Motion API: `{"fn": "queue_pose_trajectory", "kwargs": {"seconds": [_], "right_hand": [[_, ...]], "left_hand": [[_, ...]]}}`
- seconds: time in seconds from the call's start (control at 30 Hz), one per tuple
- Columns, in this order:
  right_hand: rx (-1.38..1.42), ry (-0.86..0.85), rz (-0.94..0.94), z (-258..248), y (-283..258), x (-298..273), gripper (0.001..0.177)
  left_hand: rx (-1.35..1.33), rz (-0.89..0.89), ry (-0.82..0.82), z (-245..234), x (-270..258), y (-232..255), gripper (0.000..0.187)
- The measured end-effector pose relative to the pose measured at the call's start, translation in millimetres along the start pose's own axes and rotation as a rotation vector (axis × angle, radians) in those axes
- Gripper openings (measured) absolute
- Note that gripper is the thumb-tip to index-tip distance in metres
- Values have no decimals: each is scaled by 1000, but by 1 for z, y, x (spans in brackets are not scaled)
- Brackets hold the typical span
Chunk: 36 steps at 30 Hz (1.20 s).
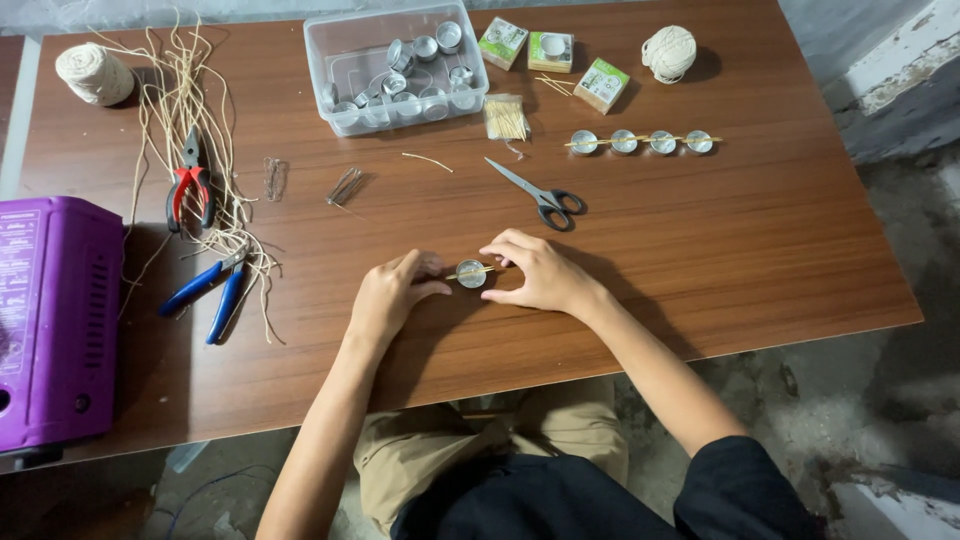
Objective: Assembling candle wicks by threading string through metal bases, crimping them with pliers, and cutting them to length with scissors.
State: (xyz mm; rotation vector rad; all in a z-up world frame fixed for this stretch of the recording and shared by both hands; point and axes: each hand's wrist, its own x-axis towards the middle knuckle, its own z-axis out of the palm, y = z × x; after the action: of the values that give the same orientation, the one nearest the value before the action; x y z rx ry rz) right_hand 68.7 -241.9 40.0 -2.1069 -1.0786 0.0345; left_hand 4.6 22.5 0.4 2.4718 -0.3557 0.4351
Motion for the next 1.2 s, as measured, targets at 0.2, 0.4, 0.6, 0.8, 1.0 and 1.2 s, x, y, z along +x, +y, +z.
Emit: {"fn": "queue_pose_trajectory", "kwargs": {"seconds": [0.2,0.4,0.6,0.8,1.0,1.2], "right_hand": [[-113,-105,-13,-4,-10,14,56],[-225,-176,-74,5,-1,23,49],[-229,-211,-32,-1,-5,27,44],[-323,-159,-49,-41,-4,41,43],[-366,-31,-82,-75,59,55,45],[-404,27,-23,-108,127,67,46]], "left_hand": [[120,-84,-65,-20,2,12,53],[71,-166,-174,-20,4,6,55],[99,-119,-183,-19,4,5,56],[198,-65,-183,-8,1,-10,58],[265,-47,-168,0,0,-16,59],[290,-17,-137,-3,2,-13,58]]}}
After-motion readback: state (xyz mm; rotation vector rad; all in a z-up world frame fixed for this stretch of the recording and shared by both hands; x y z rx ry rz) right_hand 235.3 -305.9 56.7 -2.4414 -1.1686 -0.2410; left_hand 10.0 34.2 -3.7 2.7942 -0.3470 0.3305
